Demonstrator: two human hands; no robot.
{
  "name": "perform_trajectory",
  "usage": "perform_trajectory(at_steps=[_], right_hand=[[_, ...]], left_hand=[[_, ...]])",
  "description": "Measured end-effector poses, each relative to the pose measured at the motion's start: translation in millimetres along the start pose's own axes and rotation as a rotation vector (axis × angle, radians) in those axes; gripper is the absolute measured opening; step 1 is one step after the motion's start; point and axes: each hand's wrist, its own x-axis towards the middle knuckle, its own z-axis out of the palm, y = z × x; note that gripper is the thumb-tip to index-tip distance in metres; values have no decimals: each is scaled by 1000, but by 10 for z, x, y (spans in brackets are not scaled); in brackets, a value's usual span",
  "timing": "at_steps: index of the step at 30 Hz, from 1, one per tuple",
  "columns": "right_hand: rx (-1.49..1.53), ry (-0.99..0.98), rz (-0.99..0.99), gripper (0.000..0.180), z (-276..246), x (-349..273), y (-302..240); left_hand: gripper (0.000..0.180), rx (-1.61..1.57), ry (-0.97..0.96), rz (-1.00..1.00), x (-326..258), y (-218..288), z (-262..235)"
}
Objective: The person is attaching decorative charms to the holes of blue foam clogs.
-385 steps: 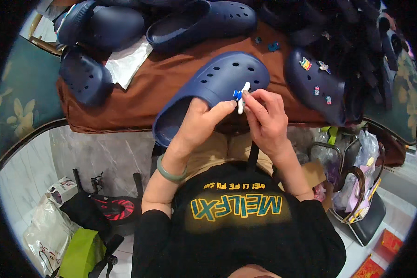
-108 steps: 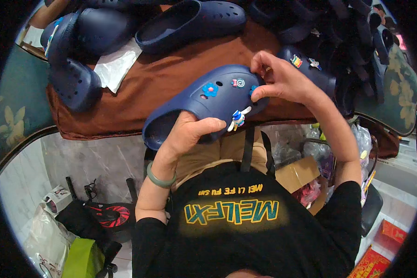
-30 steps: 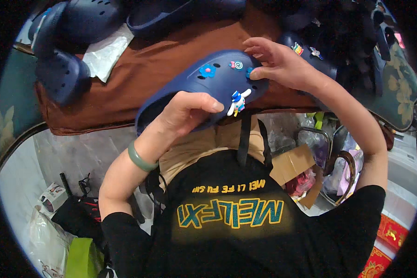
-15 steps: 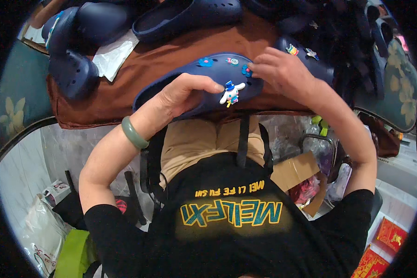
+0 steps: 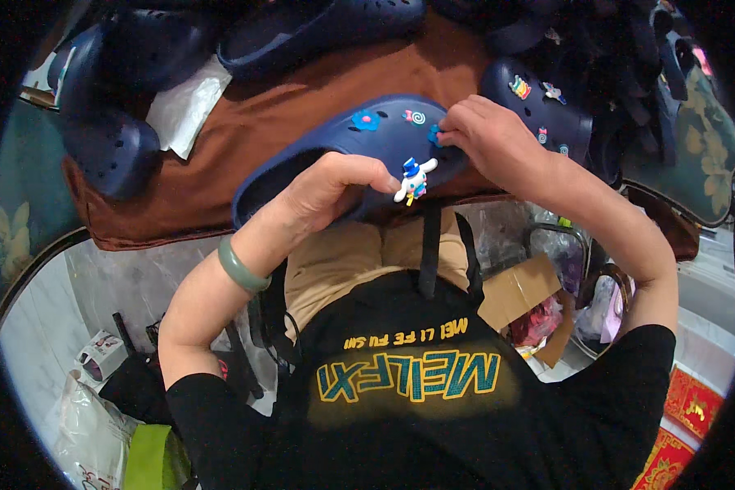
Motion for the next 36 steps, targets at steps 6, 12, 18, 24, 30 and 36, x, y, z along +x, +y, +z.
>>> perform_trajectory(at_steps=[6, 12, 18, 24, 30, 36], right_hand=[[-543, -423, -469, 17, -423, 208, -86], [-549, -537, -469, 20, -309, 311, -85], [-244, -382, -127, 20, -31, 135, -101], [-98, -348, 220, 18, -33, 216, -282], [397, -203, 319, 32, -204, -49, -65], [586, 164, 330, 18, -42, -262, 10]], left_hand=[[38, 0, -19, 46, -34, -64, -33], [42, 50, 49, 41, -67, -107, -56], [46, 69, 66, 104, -60, -173, 21], [53, 122, 118, 150, -52, -120, 54], [57, 144, 18, 115, -124, -103, 97], [63, 144, 29, 122, -133, -154, 68]])
